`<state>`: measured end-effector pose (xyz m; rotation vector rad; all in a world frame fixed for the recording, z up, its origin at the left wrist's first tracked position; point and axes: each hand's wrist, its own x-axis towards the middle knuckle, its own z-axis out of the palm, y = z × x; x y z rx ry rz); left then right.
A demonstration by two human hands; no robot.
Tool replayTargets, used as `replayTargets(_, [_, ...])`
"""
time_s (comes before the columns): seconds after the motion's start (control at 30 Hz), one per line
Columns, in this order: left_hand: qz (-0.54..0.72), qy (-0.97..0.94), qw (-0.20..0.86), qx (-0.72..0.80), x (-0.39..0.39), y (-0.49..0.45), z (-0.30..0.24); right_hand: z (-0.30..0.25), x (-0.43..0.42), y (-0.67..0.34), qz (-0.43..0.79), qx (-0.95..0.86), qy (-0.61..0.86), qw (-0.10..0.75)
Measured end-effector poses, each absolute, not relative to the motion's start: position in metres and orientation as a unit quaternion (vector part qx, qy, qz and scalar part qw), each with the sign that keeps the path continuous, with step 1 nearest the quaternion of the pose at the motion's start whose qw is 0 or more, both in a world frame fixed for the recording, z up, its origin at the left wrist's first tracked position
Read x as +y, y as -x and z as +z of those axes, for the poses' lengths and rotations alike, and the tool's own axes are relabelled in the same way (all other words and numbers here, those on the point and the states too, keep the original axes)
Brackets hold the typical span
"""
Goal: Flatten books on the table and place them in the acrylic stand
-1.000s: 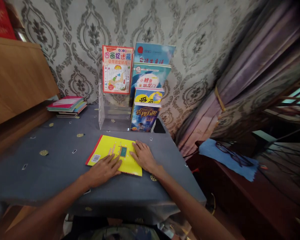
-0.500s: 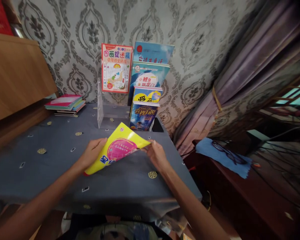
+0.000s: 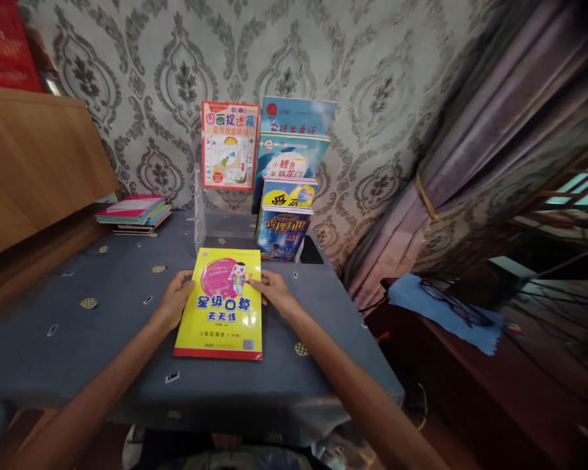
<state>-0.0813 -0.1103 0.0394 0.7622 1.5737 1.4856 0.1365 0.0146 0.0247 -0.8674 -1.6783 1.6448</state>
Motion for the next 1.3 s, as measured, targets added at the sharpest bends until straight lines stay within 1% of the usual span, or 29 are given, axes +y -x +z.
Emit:
replayTargets(0.07, [0.501, -0.393, 0.337, 0.694, -0.109, 0.091, 0.032, 0.013, 0.022, -0.132, 0.582, -0.659, 0.375, 0.293])
replayTargets(0.13, [0.398, -0.496, 0.220, 0.740, -0.109, 0.098, 0.028, 0.004, 0.027, -0.130, 0.540, -0.686, 0.400, 0.280])
replayTargets(0.2, [0.299, -0.566, 0.112, 0.760, -0.107, 0.102, 0.027, -0.003, 0.031, -0.130, 0.512, -0.708, 0.402, 0.275])
replayTargets(0.27, [0.223, -0.602, 0.045, 0.766, -0.102, 0.102, 0.028, -0.007, 0.032, -0.130, 0.499, -0.722, 0.395, 0.271])
replayTargets(0.37, [0.159, -0.629, 0.001, 0.761, -0.087, 0.097, 0.031, -0.009, 0.033, -0.131, 0.487, -0.736, 0.389, 0.262])
replayTargets(0.53, [0.102, -0.650, -0.027, 0.753, -0.059, 0.089, 0.030, -0.004, 0.031, -0.132, 0.434, -0.768, 0.396, 0.256])
replayTargets(0.6, [0.094, -0.648, -0.046, 0.754, -0.054, 0.090, 0.025, 0.001, 0.029, -0.133, 0.377, -0.792, 0.413, 0.246])
replayTargets(0.7, [0.115, -0.651, -0.068, 0.748, -0.053, 0.094, 0.016, 0.013, 0.023, -0.135, 0.260, -0.822, 0.464, 0.206])
replayTargets(0.8, [0.144, -0.656, -0.064, 0.739, -0.054, 0.100, 0.009, 0.026, 0.014, -0.133, 0.156, -0.831, 0.505, 0.176])
replayTargets(0.87, [0.160, -0.656, -0.056, 0.735, -0.054, 0.102, 0.007, 0.033, 0.008, -0.126, 0.120, -0.847, 0.489, 0.171])
replayTargets(1.0, [0.188, -0.653, -0.052, 0.732, -0.054, 0.102, 0.004, 0.034, 0.004, -0.094, 0.105, -0.911, 0.365, 0.163])
replayTargets(1.1, [0.210, -0.654, -0.051, 0.724, -0.054, 0.102, 0.003, 0.025, 0.006, -0.064, 0.122, -0.945, 0.273, 0.134])
replayTargets(1.17, [0.221, -0.656, -0.050, 0.720, -0.054, 0.103, 0.001, 0.018, 0.006, -0.048, 0.136, -0.950, 0.253, 0.119])
replayTargets(1.3, [0.220, -0.656, -0.054, 0.720, -0.053, 0.104, -0.001, 0.009, 0.007, -0.037, 0.145, -0.947, 0.263, 0.113])
